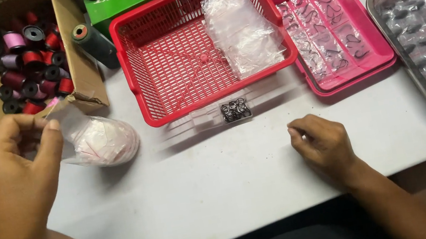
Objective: The person places small metal hooks into clear plastic bags and ties them with red string. The person then places the tied bags into a pink tray. The person repeats this process with additional hooks and bags.
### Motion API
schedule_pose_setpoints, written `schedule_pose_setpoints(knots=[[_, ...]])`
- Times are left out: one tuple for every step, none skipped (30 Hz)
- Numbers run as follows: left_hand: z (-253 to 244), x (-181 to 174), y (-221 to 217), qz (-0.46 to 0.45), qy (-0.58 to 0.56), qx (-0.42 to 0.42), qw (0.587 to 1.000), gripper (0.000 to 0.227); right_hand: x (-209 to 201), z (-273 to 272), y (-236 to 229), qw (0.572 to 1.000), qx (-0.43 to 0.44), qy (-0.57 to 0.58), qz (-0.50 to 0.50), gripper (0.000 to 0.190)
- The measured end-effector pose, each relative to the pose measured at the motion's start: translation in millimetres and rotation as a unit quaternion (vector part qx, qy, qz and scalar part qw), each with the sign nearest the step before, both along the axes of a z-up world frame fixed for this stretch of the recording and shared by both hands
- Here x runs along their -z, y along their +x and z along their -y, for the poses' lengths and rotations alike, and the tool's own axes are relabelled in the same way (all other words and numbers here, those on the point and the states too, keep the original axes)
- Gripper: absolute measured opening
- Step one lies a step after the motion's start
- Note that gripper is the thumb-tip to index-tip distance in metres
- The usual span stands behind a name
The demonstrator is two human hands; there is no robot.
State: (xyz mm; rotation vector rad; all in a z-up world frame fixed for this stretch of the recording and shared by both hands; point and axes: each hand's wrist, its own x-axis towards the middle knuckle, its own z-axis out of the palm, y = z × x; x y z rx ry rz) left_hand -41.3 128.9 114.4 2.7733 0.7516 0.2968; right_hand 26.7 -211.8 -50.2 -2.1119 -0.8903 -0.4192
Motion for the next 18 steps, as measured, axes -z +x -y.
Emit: schedule_pose_setpoints(knots=[[7,5,3,0.118,-0.103,0.071,0.985,0.007,-5,-4,2,0.999,0.008,0.033,-0.014,0.002],[14,10,7,0.235,-0.204,0.138,0.940,0.005,-11,-8,5,0.997,0.015,0.066,-0.028,0.003],[24,22,16,0.235,-0.204,0.139,0.940,0.005,-23,-18,6,0.997,0.017,0.067,-0.028,0.003],[34,34,26,0.301,-0.310,0.136,0.892,0.006,-35,-28,8,0.990,-0.003,0.109,-0.094,0.005],[45,45,35,0.359,-0.412,0.130,0.827,0.007,-48,-38,9,0.975,-0.022,0.151,-0.161,0.009],[58,58,42,0.357,-0.411,0.132,0.828,0.007,-50,-48,15,0.975,-0.020,0.153,-0.162,0.009],[71,70,51,0.381,-0.492,0.123,0.773,0.008,-52,-58,21,0.927,-0.089,0.241,-0.273,0.023],[83,83,59,0.400,-0.568,0.111,0.711,0.011,-54,-68,27,0.854,-0.156,0.323,-0.378,0.038],[96,87,61,0.399,-0.569,0.113,0.711,0.011,-55,-74,33,0.854,-0.155,0.324,-0.377,0.038],[109,91,62,0.388,-0.590,0.109,0.699,0.011,-55,-81,38,0.807,-0.187,0.377,-0.414,0.039],[121,96,63,0.378,-0.611,0.103,0.688,0.012,-55,-88,43,0.754,-0.218,0.427,-0.450,0.040],[126,99,63,0.378,-0.612,0.103,0.688,0.012,-48,-89,47,0.754,-0.217,0.427,-0.450,0.040],[131,103,65,0.367,-0.616,0.108,0.688,0.012,-42,-89,51,0.758,-0.188,0.433,-0.450,0.023],[135,106,66,0.357,-0.620,0.114,0.689,0.013,-36,-90,55,0.763,-0.158,0.438,-0.449,0.006],[135,106,65,0.357,-0.620,0.113,0.689,0.013,-42,-87,56,0.763,-0.158,0.438,-0.449,0.006],[135,105,65,0.337,-0.611,0.146,0.701,0.017,-48,-84,58,0.779,-0.151,0.424,-0.436,0.006],[135,104,65,0.316,-0.601,0.180,0.711,0.024,-54,-80,59,0.795,-0.142,0.410,-0.422,0.006],[135,99,64,0.316,-0.602,0.180,0.711,0.024,-56,-79,59,0.796,-0.141,0.410,-0.423,0.006]])
